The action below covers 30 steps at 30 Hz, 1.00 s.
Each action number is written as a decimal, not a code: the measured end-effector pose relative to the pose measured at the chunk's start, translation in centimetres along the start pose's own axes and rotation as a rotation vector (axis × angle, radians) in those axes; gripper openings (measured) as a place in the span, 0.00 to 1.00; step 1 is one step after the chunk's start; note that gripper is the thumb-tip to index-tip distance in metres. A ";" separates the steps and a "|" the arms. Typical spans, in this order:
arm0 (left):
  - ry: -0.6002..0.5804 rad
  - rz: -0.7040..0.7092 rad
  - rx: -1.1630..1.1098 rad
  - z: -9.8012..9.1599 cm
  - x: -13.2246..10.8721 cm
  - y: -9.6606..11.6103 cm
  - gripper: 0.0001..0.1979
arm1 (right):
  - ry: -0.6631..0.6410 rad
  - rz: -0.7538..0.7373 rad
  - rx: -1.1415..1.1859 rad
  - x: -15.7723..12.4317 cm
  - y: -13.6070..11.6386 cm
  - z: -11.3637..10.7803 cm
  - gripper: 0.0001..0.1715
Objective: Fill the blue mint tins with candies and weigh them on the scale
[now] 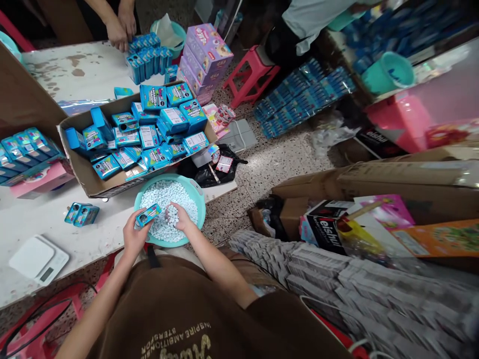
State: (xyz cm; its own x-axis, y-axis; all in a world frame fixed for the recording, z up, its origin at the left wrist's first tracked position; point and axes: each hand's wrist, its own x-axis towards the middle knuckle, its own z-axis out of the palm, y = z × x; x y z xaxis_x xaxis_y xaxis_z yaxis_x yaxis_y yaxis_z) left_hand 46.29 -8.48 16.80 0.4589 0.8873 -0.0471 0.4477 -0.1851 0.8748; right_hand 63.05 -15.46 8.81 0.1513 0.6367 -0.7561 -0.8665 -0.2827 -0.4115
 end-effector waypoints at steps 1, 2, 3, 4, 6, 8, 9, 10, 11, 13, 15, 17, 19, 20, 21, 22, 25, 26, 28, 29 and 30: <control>-0.009 0.005 0.012 0.1 0.0 -0.1 0.21 | -0.035 0.016 0.125 -0.6 -0.2 0.1 0.13; -0.019 0.010 0.023 0.1 -0.1 -0.2 0.20 | -0.060 0.025 0.261 -1.4 -0.5 0.3 0.12; -0.031 0.016 0.032 0.3 -0.1 -0.4 0.20 | -0.069 0.014 0.355 -2.2 -0.9 0.5 0.11; -0.043 0.026 0.042 0.4 -0.2 -0.5 0.20 | -0.063 -0.024 0.416 -3.0 -1.3 0.8 0.10; -0.069 0.060 0.069 0.9 -0.3 -0.7 0.19 | -0.056 -0.113 0.524 -4.8 -2.2 1.7 0.08; -0.102 0.116 0.106 1.4 -0.5 -0.8 0.18 | -0.070 -0.180 0.593 -6.3 -3.0 2.9 0.09; -0.123 0.152 0.123 1.7 -0.5 -0.8 0.18 | -0.076 -0.209 0.615 -7.0 -3.4 3.6 0.10; -0.146 0.187 0.136 2.1 -0.6 -0.8 0.17 | -0.081 -0.233 0.625 -7.5 -3.6 4.2 0.11; -0.171 0.220 0.145 2.4 -0.6 -0.8 0.18 | -0.082 -0.251 0.621 -7.8 -3.7 4.8 0.12; -0.218 0.275 0.154 3.1 -0.6 -0.6 0.19 | -0.077 -0.293 0.606 -8.2 -3.7 5.9 0.12; -0.241 0.305 0.164 3.6 -0.7 -0.4 0.20 | -0.072 -0.335 0.598 -8.2 -3.3 6.6 0.12; -0.252 0.312 0.175 4.0 -0.7 -0.1 0.21 | -0.077 -0.381 0.596 -8.2 -2.9 6.9 0.13; -0.256 0.295 0.180 4.3 -0.7 0.2 0.20 | -0.083 -0.421 0.574 -8.4 -2.6 7.0 0.15; -0.261 0.281 0.179 4.4 -0.7 0.3 0.20 | -0.082 -0.439 0.553 -8.6 -2.6 7.0 0.15; -0.266 0.265 0.173 4.4 -0.8 0.4 0.19 | -0.075 -0.454 0.525 -8.7 -2.6 7.0 0.16; -0.270 0.249 0.165 4.5 -0.8 0.5 0.19 | -0.060 -0.465 0.491 -8.9 -2.6 7.0 0.16; -0.278 0.210 0.127 4.6 -0.8 0.8 0.20 | 0.006 -0.479 0.391 -9.4 -2.8 7.1 0.16; -0.278 0.204 0.116 4.6 -0.9 0.9 0.21 | 0.026 -0.483 0.363 -9.4 -2.8 7.2 0.15; -0.276 0.203 0.102 4.7 -0.9 1.0 0.22 | 0.059 -0.504 0.320 -9.5 -2.8 7.3 0.15; -0.276 0.205 0.096 4.7 -0.9 1.1 0.22 | 0.077 -0.517 0.303 -9.4 -2.8 7.3 0.15; -0.274 0.206 0.090 4.6 -0.8 1.1 0.22 | 0.097 -0.530 0.289 -9.4 -2.8 7.4 0.15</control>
State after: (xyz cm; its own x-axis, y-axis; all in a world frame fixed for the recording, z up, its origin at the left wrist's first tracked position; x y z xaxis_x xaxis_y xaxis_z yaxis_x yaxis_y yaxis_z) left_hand 49.96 -11.39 15.58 0.7302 0.6831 -0.0122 0.3843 -0.3959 0.8340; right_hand 60.56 -15.35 20.80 0.6281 0.5655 -0.5345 -0.7532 0.2694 -0.6001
